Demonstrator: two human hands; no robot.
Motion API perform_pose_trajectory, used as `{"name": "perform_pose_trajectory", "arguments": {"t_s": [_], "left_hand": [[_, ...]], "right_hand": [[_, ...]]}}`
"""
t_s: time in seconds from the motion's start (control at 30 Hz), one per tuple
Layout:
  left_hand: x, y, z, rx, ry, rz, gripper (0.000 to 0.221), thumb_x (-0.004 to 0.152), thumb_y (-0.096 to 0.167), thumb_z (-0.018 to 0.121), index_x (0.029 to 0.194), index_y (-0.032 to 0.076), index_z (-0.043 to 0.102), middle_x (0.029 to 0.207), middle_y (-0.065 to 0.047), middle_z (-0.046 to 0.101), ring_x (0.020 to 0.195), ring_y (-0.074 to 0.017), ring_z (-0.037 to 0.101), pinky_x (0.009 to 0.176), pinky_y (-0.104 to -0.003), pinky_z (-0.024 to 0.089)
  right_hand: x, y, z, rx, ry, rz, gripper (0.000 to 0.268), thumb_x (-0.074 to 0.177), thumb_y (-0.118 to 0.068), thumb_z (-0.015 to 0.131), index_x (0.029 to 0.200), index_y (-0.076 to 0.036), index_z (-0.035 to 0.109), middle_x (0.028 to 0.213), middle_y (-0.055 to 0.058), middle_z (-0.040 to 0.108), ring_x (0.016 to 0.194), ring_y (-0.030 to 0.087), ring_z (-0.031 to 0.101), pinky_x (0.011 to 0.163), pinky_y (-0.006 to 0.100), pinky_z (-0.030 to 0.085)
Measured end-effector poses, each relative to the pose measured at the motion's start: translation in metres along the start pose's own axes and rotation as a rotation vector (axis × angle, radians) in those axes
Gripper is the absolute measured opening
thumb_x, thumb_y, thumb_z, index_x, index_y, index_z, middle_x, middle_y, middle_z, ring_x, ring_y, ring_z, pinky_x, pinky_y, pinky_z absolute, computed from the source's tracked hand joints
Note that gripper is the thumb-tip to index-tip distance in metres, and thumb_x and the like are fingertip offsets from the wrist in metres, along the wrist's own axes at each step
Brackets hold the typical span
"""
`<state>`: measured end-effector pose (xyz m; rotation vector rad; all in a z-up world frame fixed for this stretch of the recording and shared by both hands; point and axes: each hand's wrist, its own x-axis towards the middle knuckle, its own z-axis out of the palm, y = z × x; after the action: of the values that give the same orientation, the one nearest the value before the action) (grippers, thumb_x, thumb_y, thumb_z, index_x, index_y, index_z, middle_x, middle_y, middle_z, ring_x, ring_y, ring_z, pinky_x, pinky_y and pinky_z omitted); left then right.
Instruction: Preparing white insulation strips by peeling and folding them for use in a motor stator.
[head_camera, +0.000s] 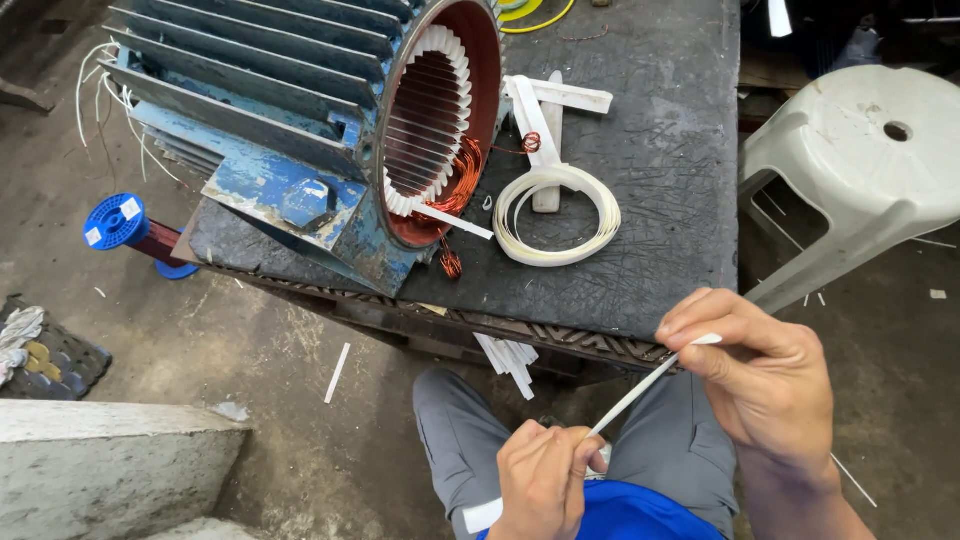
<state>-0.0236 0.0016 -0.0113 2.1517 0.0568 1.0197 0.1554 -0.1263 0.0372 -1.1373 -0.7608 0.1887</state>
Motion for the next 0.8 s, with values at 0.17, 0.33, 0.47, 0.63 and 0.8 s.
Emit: {"name": "perform_pose_trajectory", "arguments": {"t_s": [0.17, 0.33, 0.47, 0.63, 0.8], "left_hand": [[-0.006, 0.002, -0.001, 0.0, -0.029, -0.027, 0.032, 0.114, 0.011, 0.049, 0.088, 0.009, 0.067, 0.079, 0.005, 0.071, 0.053, -0.0096, 0.059, 0.058, -0.03, 0.036], [-0.006, -0.008, -0.004, -0.01, -0.045, 0.016, 0.029, 0.112, 0.007, 0.048, 0.088, 0.008, 0.065, 0.081, 0.004, 0.073, 0.054, -0.0115, 0.059, 0.06, -0.031, 0.039], [0.014, -0.024, -0.021, 0.03, -0.069, 0.209, 0.024, 0.114, 0.012, 0.05, 0.096, 0.006, 0.064, 0.075, -0.001, 0.062, 0.06, -0.0182, 0.056, 0.064, -0.036, 0.042], [0.059, -0.024, -0.048, 0.214, -0.194, 0.495, 0.024, 0.114, 0.005, 0.049, 0.096, 0.007, 0.066, 0.099, -0.006, 0.072, 0.1, -0.0282, 0.068, 0.097, -0.045, 0.046], [0.088, -0.035, -0.048, 0.416, -0.174, 0.886, 0.012, 0.117, 0.027, 0.064, 0.11, 0.019, 0.069, 0.137, -0.006, 0.076, 0.133, -0.0245, 0.071, 0.117, -0.048, 0.049]], "right_hand": [[0.001, 0.003, -0.01, 0.017, 0.057, -0.005, 0.01, 0.095, -0.003, 0.077, 0.102, -0.011, 0.079, 0.101, 0.01, 0.078, 0.101, 0.026, 0.074, 0.097, 0.034, 0.063], [-0.004, 0.002, -0.01, 0.074, 0.05, -0.01, 0.015, 0.096, 0.001, 0.075, 0.105, -0.01, 0.079, 0.103, 0.011, 0.079, 0.103, 0.026, 0.074, 0.098, 0.035, 0.063], [-0.006, -0.002, -0.044, 0.169, -0.219, -0.169, 0.045, 0.109, -0.041, 0.076, 0.132, -0.005, 0.063, 0.122, 0.021, 0.07, 0.107, 0.034, 0.072, 0.096, 0.048, 0.066], [-0.007, -0.014, -0.049, 0.439, -0.332, 0.066, 0.074, 0.121, -0.058, 0.083, 0.147, 0.006, 0.055, 0.136, 0.034, 0.068, 0.11, 0.04, 0.075, 0.084, 0.052, 0.069], [-0.029, -0.001, 0.0, -0.127, -0.585, 0.552, 0.036, 0.099, -0.04, 0.072, 0.095, -0.006, 0.083, 0.088, 0.005, 0.088, 0.083, 0.013, 0.078, 0.079, 0.031, 0.062]]}}
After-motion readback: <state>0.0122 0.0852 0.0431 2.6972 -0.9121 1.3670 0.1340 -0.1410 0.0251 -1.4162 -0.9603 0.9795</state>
